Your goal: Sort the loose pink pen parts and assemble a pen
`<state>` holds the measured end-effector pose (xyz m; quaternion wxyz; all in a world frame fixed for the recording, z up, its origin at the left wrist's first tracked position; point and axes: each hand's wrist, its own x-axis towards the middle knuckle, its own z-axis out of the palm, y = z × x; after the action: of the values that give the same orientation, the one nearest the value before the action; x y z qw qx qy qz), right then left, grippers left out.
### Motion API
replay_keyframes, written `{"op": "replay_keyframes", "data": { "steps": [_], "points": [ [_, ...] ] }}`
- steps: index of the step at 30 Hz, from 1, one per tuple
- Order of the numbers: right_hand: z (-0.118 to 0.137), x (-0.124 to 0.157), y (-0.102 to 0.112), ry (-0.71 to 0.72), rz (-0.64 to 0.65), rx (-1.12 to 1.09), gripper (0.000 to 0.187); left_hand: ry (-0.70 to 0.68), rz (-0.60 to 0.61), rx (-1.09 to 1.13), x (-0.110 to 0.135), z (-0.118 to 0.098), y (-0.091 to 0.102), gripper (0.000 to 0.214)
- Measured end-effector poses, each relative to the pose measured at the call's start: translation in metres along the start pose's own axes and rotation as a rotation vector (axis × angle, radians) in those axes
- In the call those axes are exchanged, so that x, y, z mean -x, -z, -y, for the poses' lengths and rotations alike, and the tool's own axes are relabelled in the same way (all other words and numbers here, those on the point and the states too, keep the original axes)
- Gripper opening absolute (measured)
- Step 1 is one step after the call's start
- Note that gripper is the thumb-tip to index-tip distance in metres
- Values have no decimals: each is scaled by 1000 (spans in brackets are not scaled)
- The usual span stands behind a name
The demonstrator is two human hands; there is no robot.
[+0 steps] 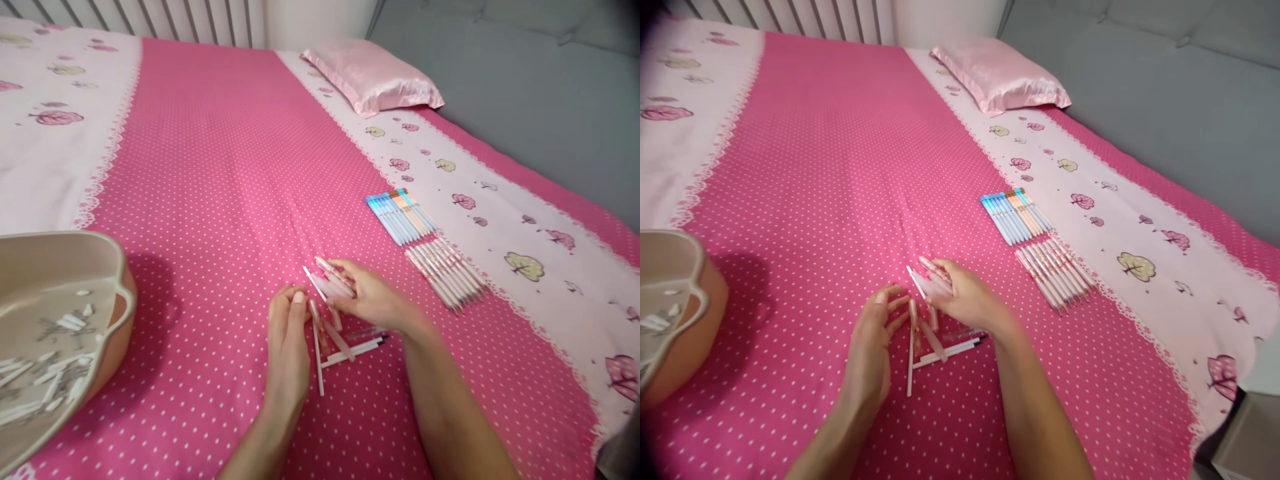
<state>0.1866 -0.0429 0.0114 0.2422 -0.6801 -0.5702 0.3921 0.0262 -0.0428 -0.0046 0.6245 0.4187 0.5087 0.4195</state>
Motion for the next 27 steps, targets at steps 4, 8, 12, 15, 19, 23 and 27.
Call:
{"op": "replay_keyframes", "data": {
  "steps": [4,8,12,15,19,23,27],
  "points": [
    [0,4,9,-51,74,-142,55,91,31,202,-3,2,-3,44],
    [2,5,13,-88,50,-184,46,119,72,245,-2,0,-5,45],
    [1,3,15,-32,56,-219,30,120,102,272,-1,-3,-7,48],
    [-3,2,14,-60,88,-209,30,116,130,280,0,-3,-8,50],
    [-7,2,12,-123,27,-93,30,52,64,254,1,3,-9,48],
    [-1,9,18,-153,-40,183,18,-52,-31,218,0,14,-8,44],
    [7,25,34,-207,92,329,18,-59,-37,201,-1,18,-8,44]
  ]
}}
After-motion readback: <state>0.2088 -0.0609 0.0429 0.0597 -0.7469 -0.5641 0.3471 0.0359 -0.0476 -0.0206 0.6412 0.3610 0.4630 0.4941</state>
